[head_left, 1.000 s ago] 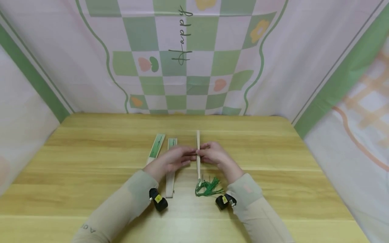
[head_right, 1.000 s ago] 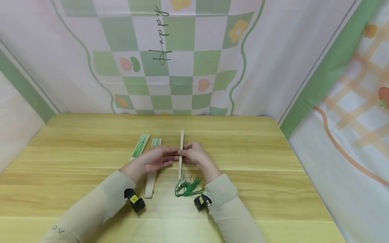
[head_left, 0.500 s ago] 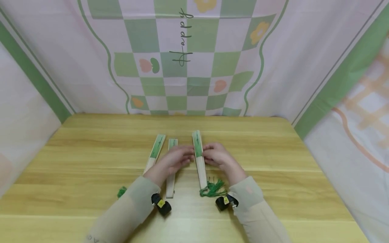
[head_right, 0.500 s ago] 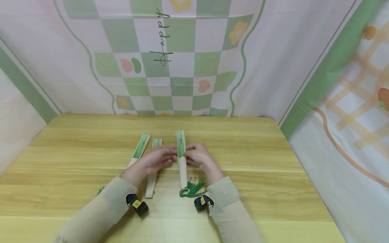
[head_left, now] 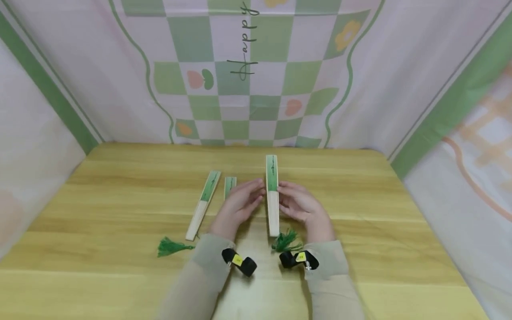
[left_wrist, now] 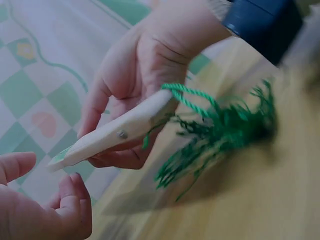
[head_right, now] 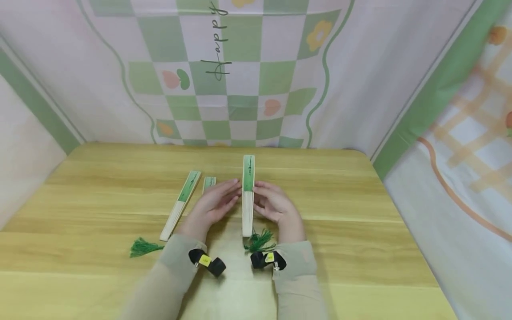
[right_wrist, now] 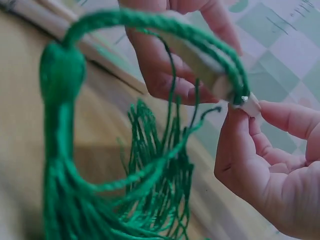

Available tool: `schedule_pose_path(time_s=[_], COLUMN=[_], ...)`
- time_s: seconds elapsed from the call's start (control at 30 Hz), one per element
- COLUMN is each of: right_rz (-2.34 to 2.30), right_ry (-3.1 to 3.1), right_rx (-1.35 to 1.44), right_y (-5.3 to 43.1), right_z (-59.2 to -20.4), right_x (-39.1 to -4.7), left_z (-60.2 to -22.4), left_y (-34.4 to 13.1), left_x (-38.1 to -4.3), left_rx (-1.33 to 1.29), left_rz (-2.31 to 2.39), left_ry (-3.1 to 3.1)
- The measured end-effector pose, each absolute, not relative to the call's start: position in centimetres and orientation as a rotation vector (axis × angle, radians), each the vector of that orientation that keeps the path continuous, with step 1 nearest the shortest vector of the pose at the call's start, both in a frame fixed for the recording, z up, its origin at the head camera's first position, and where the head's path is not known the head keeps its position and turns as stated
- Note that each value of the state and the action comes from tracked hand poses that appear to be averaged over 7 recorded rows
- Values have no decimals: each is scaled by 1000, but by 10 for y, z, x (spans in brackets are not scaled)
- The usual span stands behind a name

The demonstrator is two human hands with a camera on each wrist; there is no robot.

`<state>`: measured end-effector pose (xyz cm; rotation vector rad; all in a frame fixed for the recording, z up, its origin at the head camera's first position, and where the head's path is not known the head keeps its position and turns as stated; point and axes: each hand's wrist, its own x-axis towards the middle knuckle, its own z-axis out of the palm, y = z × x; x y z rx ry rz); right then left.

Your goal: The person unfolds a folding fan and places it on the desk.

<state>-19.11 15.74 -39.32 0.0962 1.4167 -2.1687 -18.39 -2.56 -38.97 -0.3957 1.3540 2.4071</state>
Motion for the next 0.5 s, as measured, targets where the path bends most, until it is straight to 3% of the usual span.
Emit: schedule_pose_path(time_s=[0.5], right_rz=[-2221], right_ry=[1349], right_rx=[179], right_y=[149], right_z=[-397], right_x=[-190], left_z=[-403], left_y=[-9], left_x=[-194], left_rx=[-458], left_rz=[2396], left_ry=[1541])
